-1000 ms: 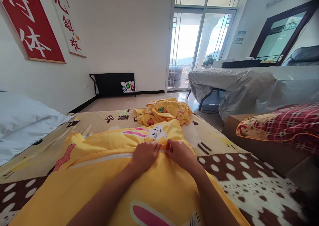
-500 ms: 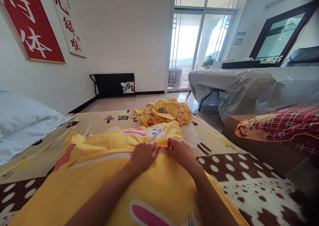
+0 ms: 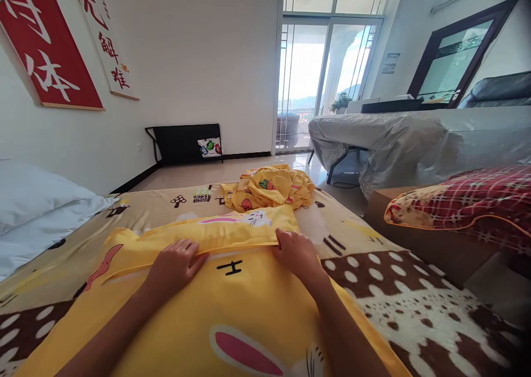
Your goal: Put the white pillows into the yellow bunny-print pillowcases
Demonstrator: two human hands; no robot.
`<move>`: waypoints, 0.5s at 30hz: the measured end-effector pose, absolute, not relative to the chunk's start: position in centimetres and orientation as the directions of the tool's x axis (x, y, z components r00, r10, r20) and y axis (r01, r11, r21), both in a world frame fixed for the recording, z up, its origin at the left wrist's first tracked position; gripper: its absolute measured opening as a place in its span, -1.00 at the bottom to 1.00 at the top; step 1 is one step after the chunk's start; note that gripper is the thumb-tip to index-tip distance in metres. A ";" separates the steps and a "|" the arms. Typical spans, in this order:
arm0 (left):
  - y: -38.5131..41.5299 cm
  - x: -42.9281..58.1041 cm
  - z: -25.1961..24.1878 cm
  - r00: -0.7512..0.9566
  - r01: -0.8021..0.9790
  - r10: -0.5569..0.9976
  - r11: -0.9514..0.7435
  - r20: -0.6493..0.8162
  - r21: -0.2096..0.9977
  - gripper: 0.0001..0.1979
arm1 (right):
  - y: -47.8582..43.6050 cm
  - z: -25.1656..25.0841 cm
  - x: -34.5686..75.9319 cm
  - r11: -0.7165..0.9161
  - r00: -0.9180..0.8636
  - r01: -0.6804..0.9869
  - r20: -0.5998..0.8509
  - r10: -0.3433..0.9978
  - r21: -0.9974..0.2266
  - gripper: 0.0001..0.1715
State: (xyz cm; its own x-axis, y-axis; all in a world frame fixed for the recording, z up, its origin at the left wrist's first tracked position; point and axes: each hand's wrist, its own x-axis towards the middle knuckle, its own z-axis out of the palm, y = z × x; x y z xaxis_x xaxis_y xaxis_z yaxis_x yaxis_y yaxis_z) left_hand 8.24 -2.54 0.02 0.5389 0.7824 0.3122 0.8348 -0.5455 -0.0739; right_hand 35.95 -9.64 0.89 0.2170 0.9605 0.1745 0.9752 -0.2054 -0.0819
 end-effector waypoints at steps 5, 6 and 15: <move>-1.2 1.4 -1.8 0.532 0.837 0.785 -0.544 0.317 -0.055 -0.67 | -9.5 0.4 35.7 -0.160 0.165 0.986 0.161 0.973 -0.040 -0.78; -0.9 0.2 -2.2 0.531 0.836 0.778 -0.545 0.335 -0.061 -0.68 | -9.5 0.3 35.7 -0.156 0.160 0.987 0.150 0.976 -0.042 -0.77; -1.2 -4.9 -4.2 0.597 0.802 0.608 -0.461 0.524 -0.380 -0.70 | -9.0 -0.4 35.8 -0.145 0.151 0.987 0.083 0.985 -0.070 -0.75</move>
